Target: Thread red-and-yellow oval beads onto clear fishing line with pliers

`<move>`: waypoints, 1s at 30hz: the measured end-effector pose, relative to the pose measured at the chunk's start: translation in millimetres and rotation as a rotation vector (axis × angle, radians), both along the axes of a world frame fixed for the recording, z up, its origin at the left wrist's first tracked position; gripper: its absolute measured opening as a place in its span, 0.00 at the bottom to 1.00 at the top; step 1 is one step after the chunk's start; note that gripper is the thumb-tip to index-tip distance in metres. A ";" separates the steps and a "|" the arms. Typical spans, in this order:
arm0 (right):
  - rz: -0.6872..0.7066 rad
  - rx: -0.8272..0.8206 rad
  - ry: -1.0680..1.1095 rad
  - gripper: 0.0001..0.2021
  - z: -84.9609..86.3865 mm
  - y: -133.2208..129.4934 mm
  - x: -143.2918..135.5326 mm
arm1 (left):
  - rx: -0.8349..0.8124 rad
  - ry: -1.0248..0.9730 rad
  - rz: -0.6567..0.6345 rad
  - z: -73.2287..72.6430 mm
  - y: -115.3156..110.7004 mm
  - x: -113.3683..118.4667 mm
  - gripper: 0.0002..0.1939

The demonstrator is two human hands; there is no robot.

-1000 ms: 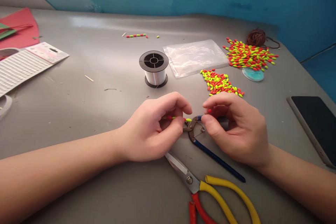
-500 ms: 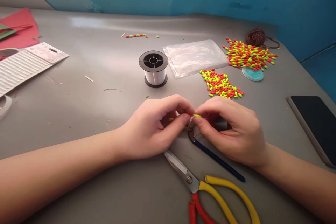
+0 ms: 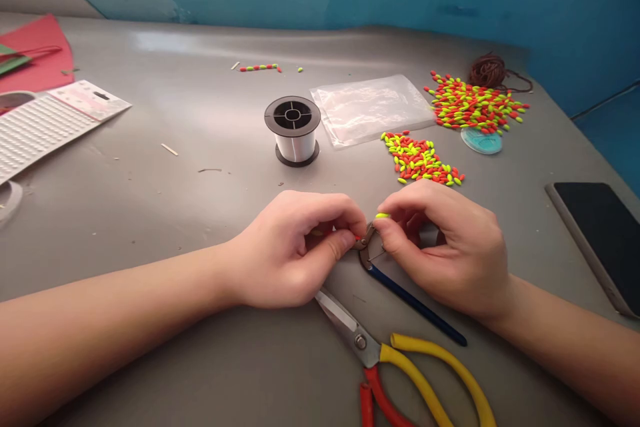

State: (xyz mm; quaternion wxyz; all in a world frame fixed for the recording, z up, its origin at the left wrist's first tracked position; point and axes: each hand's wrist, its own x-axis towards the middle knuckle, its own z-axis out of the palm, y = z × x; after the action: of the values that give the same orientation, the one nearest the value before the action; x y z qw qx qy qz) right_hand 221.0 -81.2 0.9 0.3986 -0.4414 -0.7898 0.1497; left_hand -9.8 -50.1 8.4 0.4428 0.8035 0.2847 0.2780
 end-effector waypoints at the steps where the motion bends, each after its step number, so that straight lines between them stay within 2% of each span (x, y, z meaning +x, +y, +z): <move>1: -0.009 0.005 -0.004 0.05 0.2 0.0 -0.1 | -0.007 0.001 -0.010 0.5 0.2 -0.2 0.08; 8: -0.076 0.015 -0.012 0.06 0.6 0.7 -0.3 | -0.065 -0.047 -0.087 1.6 0.8 -1.7 0.08; 26: -0.105 -0.015 0.018 0.04 -0.5 0.3 -0.9 | -0.064 -0.035 -0.115 1.2 0.7 -3.0 0.09; 30: -0.127 -0.043 0.039 0.04 -1.2 -0.2 -0.2 | -0.064 -0.043 -0.063 1.7 -1.8 0.0 0.10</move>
State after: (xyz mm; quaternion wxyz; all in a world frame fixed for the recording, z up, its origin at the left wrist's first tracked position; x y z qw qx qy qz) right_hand 220.8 -81.4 -0.2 0.4131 -0.4962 -0.7489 0.1494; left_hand -9.7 -51.9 10.1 0.4828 0.7914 0.2584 0.2716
